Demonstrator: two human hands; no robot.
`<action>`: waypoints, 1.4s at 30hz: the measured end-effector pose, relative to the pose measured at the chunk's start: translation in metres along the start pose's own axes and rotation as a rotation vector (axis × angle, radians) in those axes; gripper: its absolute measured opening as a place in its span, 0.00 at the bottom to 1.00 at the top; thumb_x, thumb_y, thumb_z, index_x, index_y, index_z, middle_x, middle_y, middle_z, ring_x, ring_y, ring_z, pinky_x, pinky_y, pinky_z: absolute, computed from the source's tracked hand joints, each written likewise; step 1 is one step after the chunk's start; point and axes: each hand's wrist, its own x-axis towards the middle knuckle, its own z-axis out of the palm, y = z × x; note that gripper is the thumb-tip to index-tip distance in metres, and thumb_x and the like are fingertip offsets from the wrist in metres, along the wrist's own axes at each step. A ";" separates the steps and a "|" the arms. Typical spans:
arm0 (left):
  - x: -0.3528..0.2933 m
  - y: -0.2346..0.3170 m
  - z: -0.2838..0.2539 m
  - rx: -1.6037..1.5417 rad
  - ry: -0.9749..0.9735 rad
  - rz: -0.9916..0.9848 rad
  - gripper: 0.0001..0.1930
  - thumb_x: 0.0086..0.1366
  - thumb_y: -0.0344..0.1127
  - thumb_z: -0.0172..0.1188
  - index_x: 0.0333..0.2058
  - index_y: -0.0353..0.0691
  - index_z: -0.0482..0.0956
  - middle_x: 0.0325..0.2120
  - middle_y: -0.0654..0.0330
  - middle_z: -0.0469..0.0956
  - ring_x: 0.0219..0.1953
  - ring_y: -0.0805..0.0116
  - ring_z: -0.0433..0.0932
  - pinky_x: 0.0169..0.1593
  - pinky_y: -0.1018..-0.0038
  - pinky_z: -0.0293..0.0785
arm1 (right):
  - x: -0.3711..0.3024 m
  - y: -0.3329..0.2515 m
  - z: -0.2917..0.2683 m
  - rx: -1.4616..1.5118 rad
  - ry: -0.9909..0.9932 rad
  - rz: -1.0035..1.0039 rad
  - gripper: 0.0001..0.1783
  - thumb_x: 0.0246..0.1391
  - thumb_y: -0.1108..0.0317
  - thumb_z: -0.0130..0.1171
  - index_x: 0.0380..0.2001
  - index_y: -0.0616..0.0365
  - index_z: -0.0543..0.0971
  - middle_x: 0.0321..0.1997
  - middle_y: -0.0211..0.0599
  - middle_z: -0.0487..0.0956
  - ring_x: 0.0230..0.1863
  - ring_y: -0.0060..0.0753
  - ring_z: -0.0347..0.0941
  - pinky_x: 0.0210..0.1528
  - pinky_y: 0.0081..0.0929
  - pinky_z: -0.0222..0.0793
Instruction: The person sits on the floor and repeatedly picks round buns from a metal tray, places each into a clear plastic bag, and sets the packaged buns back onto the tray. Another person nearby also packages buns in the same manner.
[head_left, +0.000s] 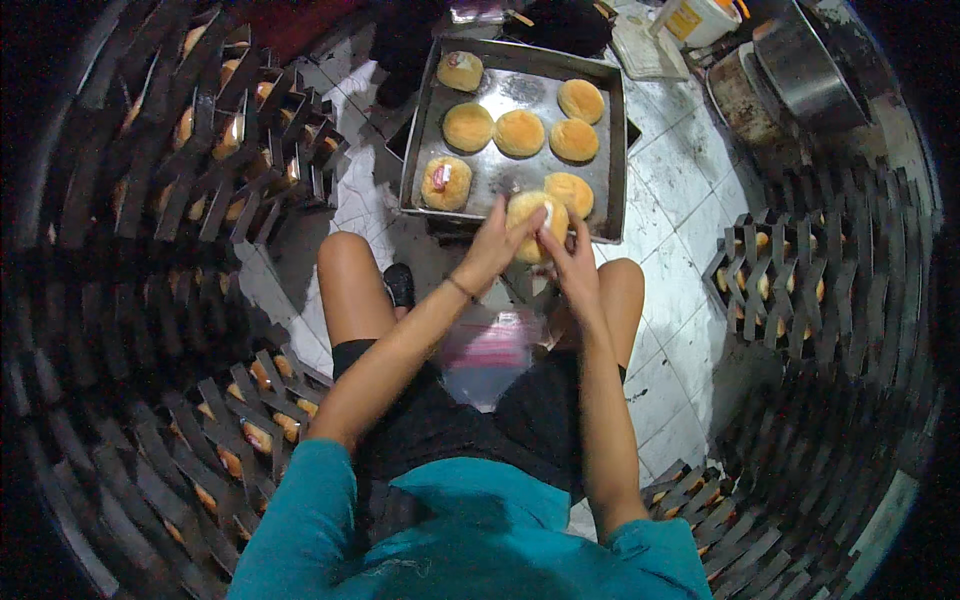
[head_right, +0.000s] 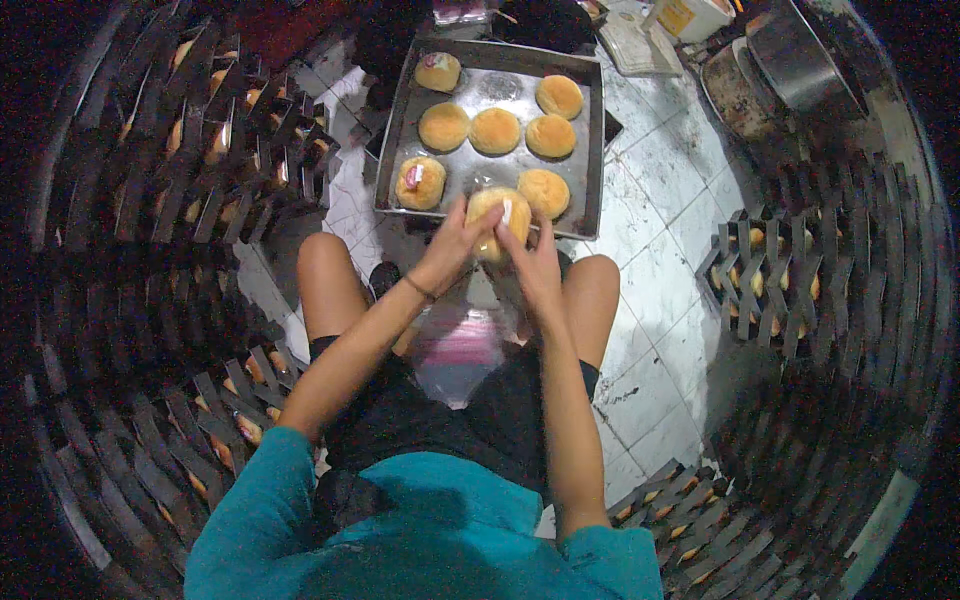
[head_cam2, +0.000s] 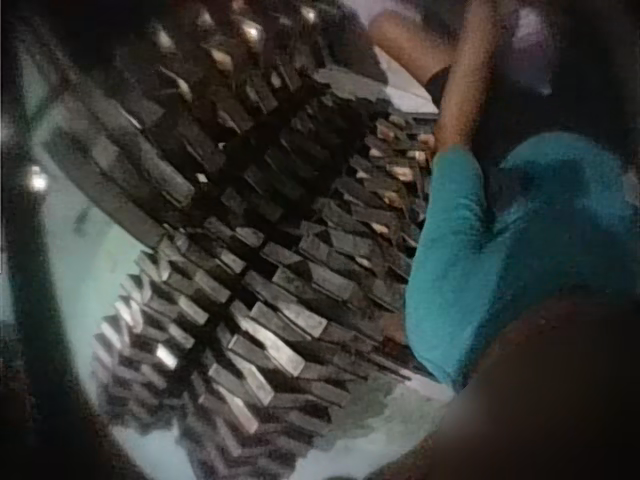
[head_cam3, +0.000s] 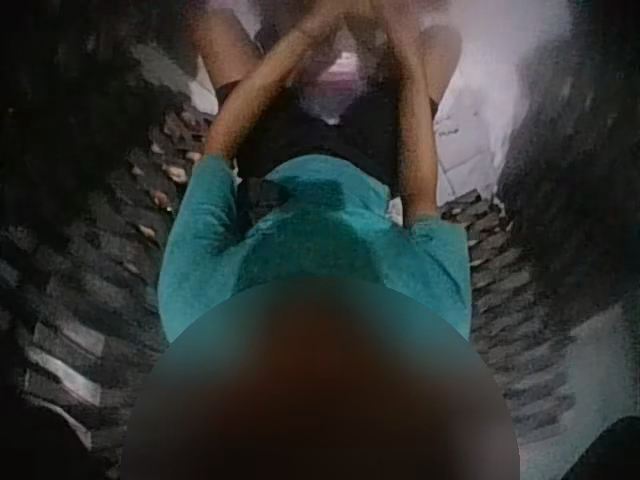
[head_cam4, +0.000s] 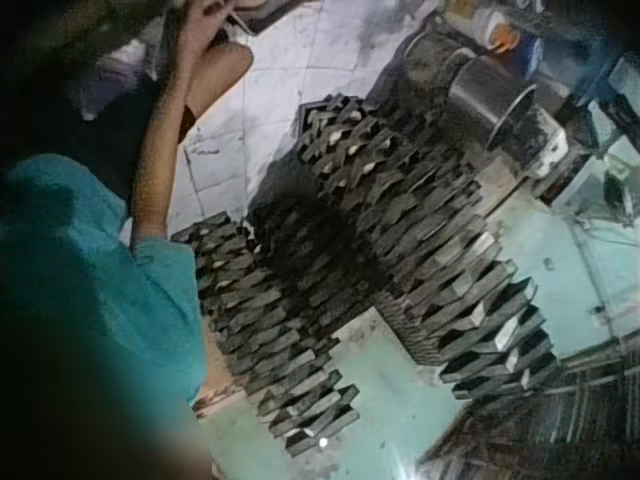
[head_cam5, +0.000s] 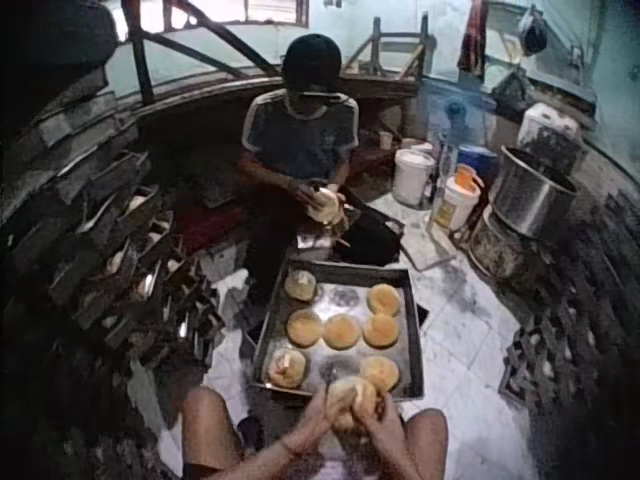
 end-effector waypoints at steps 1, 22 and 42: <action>0.020 0.000 -0.006 0.242 0.167 0.039 0.37 0.63 0.51 0.67 0.60 0.30 0.64 0.52 0.43 0.74 0.52 0.57 0.76 0.56 0.64 0.71 | 0.031 0.005 0.007 -0.120 0.033 0.016 0.41 0.59 0.52 0.67 0.67 0.61 0.62 0.53 0.49 0.77 0.50 0.35 0.77 0.41 0.27 0.77; -0.153 -0.047 -0.072 1.086 -0.450 0.109 0.35 0.49 0.24 0.67 0.58 0.40 0.66 0.52 0.34 0.66 0.52 0.31 0.71 0.56 0.48 0.70 | -0.175 0.082 0.051 -1.469 -0.487 -0.414 0.19 0.56 0.67 0.55 0.52 0.53 0.77 0.50 0.42 0.78 0.53 0.47 0.74 0.52 0.39 0.73; -0.130 0.024 -0.064 0.238 -0.438 -0.058 0.22 0.71 0.30 0.54 0.62 0.40 0.67 0.55 0.57 0.76 0.55 0.65 0.78 0.54 0.69 0.76 | -0.141 -0.065 -0.022 0.166 -0.208 -0.120 0.18 0.68 0.65 0.53 0.58 0.56 0.71 0.56 0.49 0.76 0.51 0.51 0.78 0.46 0.45 0.82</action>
